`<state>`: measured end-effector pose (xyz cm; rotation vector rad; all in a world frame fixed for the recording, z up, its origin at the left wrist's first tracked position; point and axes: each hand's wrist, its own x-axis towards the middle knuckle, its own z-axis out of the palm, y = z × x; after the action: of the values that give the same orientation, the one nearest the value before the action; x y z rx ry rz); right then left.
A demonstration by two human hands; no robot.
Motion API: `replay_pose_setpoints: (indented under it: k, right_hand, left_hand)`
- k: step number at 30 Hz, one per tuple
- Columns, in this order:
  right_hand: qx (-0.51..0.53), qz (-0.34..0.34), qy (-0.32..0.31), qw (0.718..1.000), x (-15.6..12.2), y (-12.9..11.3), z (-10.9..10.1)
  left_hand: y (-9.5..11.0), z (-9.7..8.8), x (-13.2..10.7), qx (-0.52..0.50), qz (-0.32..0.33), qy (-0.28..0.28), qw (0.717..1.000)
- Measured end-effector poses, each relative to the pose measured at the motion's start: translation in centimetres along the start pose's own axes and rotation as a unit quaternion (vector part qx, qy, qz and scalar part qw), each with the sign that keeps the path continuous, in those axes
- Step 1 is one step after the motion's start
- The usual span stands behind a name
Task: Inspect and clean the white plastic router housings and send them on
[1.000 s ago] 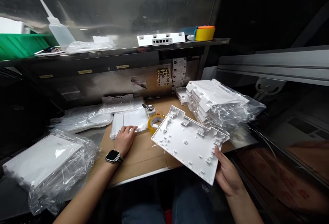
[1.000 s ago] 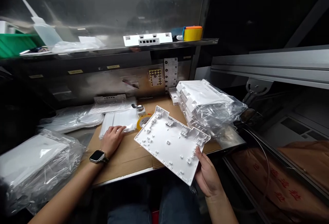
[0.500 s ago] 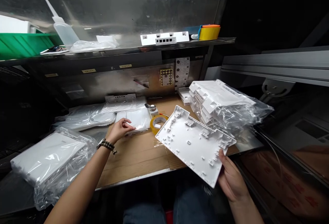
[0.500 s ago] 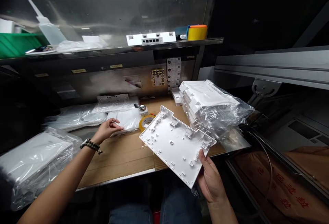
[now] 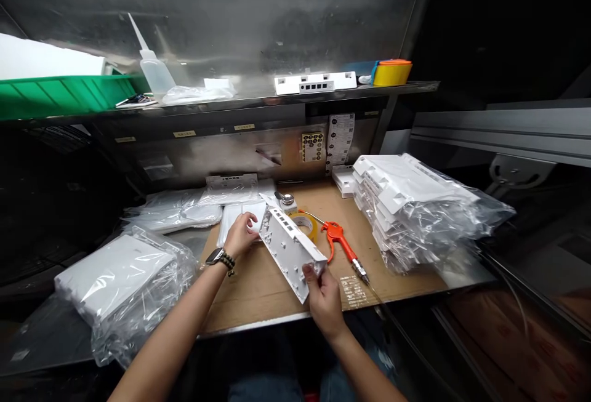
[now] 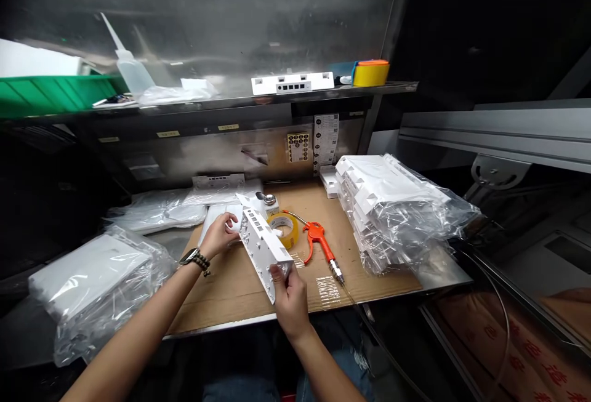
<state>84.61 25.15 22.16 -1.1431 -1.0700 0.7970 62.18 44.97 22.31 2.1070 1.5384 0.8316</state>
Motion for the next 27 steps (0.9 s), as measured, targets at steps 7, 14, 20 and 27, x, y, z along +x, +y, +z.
replay_pose_setpoints:
  k: [7, 14, 20, 27]
  right_hand:
    - [-0.048, -0.049, 0.013, 0.998, 0.1, 0.9, 0.8]
    - [-0.046, -0.034, 0.005, 0.998, -0.3, 0.7, 1.0]
    - [-0.013, -0.049, 0.083, 0.995, -1.3, 1.7, 1.0]
    - [-0.028, -0.081, 0.074, 0.994, -2.6, 3.2, 0.7]
  left_hand:
    - [-0.6, -1.9, 0.5, 0.062, 0.033, -0.010, 0.998]
    - [0.4, -5.7, 2.7, 0.131, 0.026, 0.092, 0.987]
    - [4.3, -6.1, 3.8, 0.070, 0.091, -0.020, 0.993]
    - [8.4, -6.6, 3.0, -0.055, 0.112, -0.167, 0.978]
